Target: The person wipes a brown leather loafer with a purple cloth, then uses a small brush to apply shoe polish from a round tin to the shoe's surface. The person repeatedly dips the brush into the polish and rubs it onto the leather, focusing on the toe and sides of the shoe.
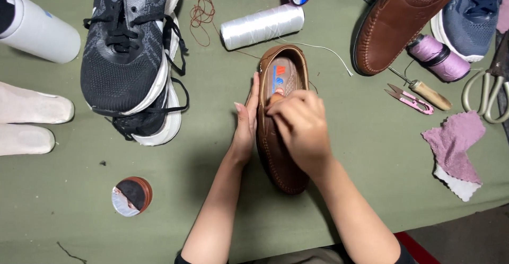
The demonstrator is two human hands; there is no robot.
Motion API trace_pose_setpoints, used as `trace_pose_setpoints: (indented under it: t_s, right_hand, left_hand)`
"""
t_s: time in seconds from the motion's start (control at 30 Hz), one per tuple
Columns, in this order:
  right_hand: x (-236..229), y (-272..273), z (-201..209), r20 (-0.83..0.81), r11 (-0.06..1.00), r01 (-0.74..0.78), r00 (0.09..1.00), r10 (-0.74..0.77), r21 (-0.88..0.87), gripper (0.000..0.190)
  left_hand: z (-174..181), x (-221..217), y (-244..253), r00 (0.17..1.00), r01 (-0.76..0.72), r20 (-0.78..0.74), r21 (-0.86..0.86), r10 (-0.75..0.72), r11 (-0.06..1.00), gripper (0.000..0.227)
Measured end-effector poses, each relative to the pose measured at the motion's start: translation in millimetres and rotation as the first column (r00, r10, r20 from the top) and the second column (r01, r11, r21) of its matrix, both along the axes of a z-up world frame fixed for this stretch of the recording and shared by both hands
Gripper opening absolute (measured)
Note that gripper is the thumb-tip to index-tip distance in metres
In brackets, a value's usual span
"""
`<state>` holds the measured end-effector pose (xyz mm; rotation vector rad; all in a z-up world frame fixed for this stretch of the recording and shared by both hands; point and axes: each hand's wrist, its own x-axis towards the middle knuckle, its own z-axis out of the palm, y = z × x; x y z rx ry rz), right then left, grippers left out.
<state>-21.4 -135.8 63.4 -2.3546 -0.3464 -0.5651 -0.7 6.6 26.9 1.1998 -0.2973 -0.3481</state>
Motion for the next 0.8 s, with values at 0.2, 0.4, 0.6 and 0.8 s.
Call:
trace_pose_setpoints:
  t_s: [0.2,0.4,0.6,0.8]
  right_hand:
    - [3,-6,4,-0.018,1.000,-0.018,1.000,0.017,-0.017,0.013]
    - [14,-6,23,-0.143,0.992,-0.066,0.988,0.051,-0.105,0.012]
    - [11,0,13,-0.115,0.976,-0.116,0.989,0.096,-0.184,0.014]
    - [7,8,5,0.021,0.993,-0.043,0.999,0.046,-0.113,0.017]
  left_hand:
    - [-1,-1,1,1.000,-0.008,-0.009,-0.040,0.008,0.999,0.084]
    - [-8,0,2,1.000,0.007,-0.008,-0.060,-0.008,0.998,0.082]
    - [-3,0,4,1.000,0.014,0.013,-0.031,-0.013,0.999,0.082]
    - [-28,5,4,1.000,0.022,-0.010,-0.128,-0.023,0.992,0.086]
